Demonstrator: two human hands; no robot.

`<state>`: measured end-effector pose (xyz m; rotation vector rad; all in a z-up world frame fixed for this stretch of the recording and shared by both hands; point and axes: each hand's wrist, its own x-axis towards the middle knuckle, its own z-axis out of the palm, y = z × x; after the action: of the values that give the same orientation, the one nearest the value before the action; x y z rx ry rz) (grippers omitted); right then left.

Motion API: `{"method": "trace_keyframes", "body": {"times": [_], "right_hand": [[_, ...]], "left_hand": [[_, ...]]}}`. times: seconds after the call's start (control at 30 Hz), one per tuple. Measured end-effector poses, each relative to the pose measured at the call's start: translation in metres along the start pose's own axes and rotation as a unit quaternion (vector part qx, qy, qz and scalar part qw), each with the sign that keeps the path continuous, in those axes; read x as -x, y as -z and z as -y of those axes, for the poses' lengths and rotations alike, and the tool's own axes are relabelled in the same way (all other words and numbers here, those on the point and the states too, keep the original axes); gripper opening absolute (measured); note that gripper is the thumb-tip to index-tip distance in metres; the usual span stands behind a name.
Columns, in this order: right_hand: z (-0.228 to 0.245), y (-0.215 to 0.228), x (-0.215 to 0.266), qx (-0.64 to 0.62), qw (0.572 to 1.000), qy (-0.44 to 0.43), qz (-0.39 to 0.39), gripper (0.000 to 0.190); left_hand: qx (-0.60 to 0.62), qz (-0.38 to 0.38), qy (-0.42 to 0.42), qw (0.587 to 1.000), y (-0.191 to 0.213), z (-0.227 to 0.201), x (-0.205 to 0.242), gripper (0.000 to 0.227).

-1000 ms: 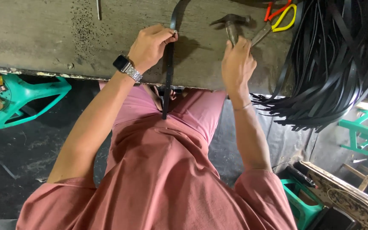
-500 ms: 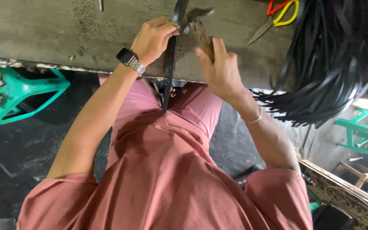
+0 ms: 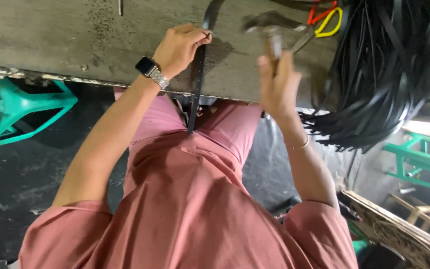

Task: Punching holes into leather straps using a hammer and a metal punch tool on a workbench.

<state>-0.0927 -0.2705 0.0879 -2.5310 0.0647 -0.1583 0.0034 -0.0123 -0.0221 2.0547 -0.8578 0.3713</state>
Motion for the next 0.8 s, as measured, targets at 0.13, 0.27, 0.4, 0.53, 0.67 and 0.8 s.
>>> {"method": "trace_keyframes", "body": {"times": [0.13, 0.27, 0.4, 0.53, 0.67, 0.8], "right_hand": [[-0.048, -0.015, -0.025, 0.142, 0.985, 0.006, -0.099, 0.035], [-0.064, -0.043, -0.036, 0.379, 0.919, -0.011, -0.105, 0.042], [0.019, -0.041, -0.027, 0.190, 0.957, 0.193, -0.102, 0.026], [0.008, -0.091, -0.041, 0.114, 0.957, 0.265, -0.010, 0.036], [0.015, -0.103, -0.043, 0.128, 0.971, 0.201, 0.016, 0.036], [0.021, -0.100, -0.042, 0.131, 0.965, 0.224, -0.024, 0.024]], "left_hand": [[0.028, 0.005, 0.002, 1.000, -0.001, -0.005, -0.004, 0.012], [0.068, 0.003, 0.020, 0.997, 0.004, -0.011, -0.006, 0.005], [0.066, 0.016, 0.051, 0.996, 0.001, -0.008, -0.003, 0.007], [0.062, 0.022, 0.050, 0.997, 0.005, -0.013, -0.006, 0.004], [0.051, 0.006, 0.061, 0.997, 0.001, -0.012, -0.010, 0.003], [0.139, -0.080, 0.201, 0.966, 0.008, -0.012, -0.022, 0.024]]}}
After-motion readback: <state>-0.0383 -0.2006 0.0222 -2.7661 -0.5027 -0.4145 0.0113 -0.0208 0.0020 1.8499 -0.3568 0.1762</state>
